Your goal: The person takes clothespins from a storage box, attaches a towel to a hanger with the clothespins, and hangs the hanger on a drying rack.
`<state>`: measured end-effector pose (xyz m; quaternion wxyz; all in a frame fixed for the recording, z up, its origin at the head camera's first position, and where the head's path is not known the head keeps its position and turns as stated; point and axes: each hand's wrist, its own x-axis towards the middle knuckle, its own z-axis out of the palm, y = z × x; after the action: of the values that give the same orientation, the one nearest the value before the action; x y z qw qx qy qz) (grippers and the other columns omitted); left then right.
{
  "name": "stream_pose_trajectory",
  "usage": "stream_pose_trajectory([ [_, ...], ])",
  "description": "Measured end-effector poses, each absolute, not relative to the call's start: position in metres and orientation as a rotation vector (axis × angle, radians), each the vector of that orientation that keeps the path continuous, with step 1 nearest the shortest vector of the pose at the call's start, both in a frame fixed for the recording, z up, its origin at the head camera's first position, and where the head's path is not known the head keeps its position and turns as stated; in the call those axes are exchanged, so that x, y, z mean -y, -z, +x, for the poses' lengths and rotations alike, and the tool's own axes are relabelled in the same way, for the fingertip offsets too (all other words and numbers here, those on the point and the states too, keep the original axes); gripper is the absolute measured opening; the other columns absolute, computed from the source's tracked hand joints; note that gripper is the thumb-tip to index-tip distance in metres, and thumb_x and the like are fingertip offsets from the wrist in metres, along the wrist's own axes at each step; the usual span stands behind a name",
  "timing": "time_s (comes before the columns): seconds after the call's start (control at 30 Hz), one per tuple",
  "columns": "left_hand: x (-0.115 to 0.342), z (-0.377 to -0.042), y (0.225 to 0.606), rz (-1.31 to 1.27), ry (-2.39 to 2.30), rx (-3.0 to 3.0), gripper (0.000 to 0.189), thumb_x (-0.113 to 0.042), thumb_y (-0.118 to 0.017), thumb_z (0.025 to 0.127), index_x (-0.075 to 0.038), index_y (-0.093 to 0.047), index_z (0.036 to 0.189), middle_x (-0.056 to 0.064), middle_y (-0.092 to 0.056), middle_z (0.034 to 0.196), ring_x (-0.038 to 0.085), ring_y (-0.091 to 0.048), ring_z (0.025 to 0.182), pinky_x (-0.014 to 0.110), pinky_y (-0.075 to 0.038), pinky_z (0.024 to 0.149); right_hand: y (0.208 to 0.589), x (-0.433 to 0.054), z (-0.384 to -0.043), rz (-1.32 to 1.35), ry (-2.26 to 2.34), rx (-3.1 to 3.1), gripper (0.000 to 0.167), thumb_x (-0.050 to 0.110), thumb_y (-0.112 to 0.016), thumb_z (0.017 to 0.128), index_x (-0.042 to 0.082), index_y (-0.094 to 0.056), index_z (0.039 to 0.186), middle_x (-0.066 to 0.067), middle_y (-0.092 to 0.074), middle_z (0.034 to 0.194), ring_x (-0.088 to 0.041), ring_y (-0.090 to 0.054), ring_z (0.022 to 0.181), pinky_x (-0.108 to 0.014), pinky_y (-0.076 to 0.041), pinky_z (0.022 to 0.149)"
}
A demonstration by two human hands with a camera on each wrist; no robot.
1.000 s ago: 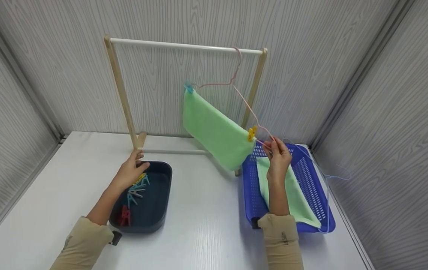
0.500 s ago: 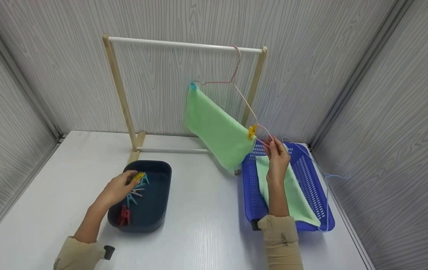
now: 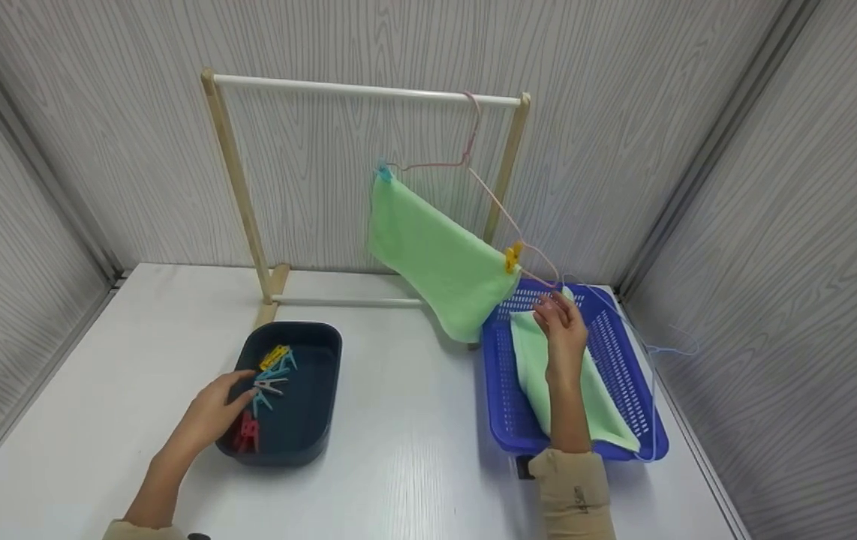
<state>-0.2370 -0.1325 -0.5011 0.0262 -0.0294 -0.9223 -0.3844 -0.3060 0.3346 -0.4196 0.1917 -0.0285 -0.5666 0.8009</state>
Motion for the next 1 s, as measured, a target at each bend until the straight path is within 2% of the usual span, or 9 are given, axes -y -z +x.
stream_pose_trajectory([
  [0.2,0.135,-0.231,0.515,-0.124,1.199,2.778,0.038,-0.011,-0.057,0.091,0.003,-0.051,0.125,0.022,-0.046,0.129,0.038,-0.036,0.123,0.050,-0.029,0.099,0.432,-0.359,-0.290,-0.116,-2.039,1.816,0.031,0.005,-0.054,0.092,-0.011,-0.049,0.118,-0.005,-0.064,0.096,-0.017,-0.062,0.090,-0.026,-0.048,0.081],
  [0.3,0.133,-0.228,0.520,-0.135,1.205,2.762,0.036,-0.011,-0.057,0.091,0.001,-0.052,0.125,0.021,-0.046,0.129,0.037,-0.036,0.123,0.050,-0.029,0.100,0.442,-0.380,-0.283,-0.162,-1.750,2.011,0.030,0.007,-0.055,0.092,-0.013,-0.054,0.115,0.000,-0.064,0.093,-0.009,-0.061,0.086,-0.020,-0.049,0.075],
  [0.37,0.132,-0.227,0.523,-0.138,1.220,2.755,0.036,-0.010,-0.057,0.091,0.001,-0.052,0.125,0.021,-0.045,0.130,0.037,-0.036,0.123,0.050,-0.029,0.100,0.450,-0.398,-0.276,-0.243,-1.461,2.164,0.027,0.011,-0.055,0.093,-0.009,-0.059,0.111,-0.002,-0.064,0.093,-0.006,-0.058,0.083,-0.015,-0.046,0.072],
  [0.47,0.131,-0.226,0.527,-0.141,1.241,2.755,0.036,-0.010,-0.057,0.091,0.001,-0.052,0.125,0.021,-0.045,0.130,0.037,-0.036,0.123,0.051,-0.029,0.099,0.462,-0.426,-0.261,-0.372,-1.106,2.344,0.027,0.016,-0.053,0.094,-0.004,-0.061,0.111,-0.013,-0.064,0.100,-0.016,-0.058,0.089,-0.023,-0.044,0.076],
  [0.6,0.129,-0.223,0.530,-0.139,1.242,2.751,0.035,-0.009,-0.057,0.091,0.001,-0.053,0.125,0.021,-0.046,0.129,0.037,-0.037,0.122,0.051,-0.030,0.099,0.479,-0.461,-0.239,-0.459,-0.872,2.472,0.027,0.013,-0.049,0.094,-0.004,-0.059,0.112,-0.028,-0.056,0.112,-0.041,-0.052,0.101,-0.048,-0.039,0.084],
  [0.67,0.129,-0.221,0.531,-0.136,1.243,2.740,0.035,-0.008,-0.058,0.090,0.000,-0.053,0.124,0.021,-0.046,0.128,0.037,-0.038,0.121,0.051,-0.030,0.099,0.487,-0.476,-0.231,-0.471,-0.832,2.497,0.027,0.010,-0.049,0.092,-0.005,-0.058,0.113,-0.031,-0.052,0.117,-0.047,-0.046,0.107,-0.054,-0.035,0.087],
  [0.83,0.128,-0.219,0.531,-0.167,1.241,2.729,0.032,-0.007,-0.058,0.090,-0.001,-0.055,0.121,0.020,-0.047,0.127,0.036,-0.038,0.121,0.050,-0.030,0.099,0.505,-0.498,-0.222,-0.481,-0.749,2.568,0.034,0.005,-0.050,0.089,-0.006,-0.051,0.121,-0.034,-0.043,0.124,-0.051,-0.038,0.112,-0.059,-0.031,0.089],
  [1.0,0.128,-0.220,0.531,-0.182,1.223,2.724,0.030,-0.007,-0.058,0.090,-0.002,-0.056,0.120,0.019,-0.048,0.127,0.036,-0.039,0.121,0.049,-0.031,0.099,0.515,-0.504,-0.224,-0.463,-0.831,2.623,0.043,0.014,-0.050,0.092,-0.007,-0.042,0.129,-0.035,-0.041,0.126,-0.050,-0.038,0.114,-0.058,-0.030,0.092],
])
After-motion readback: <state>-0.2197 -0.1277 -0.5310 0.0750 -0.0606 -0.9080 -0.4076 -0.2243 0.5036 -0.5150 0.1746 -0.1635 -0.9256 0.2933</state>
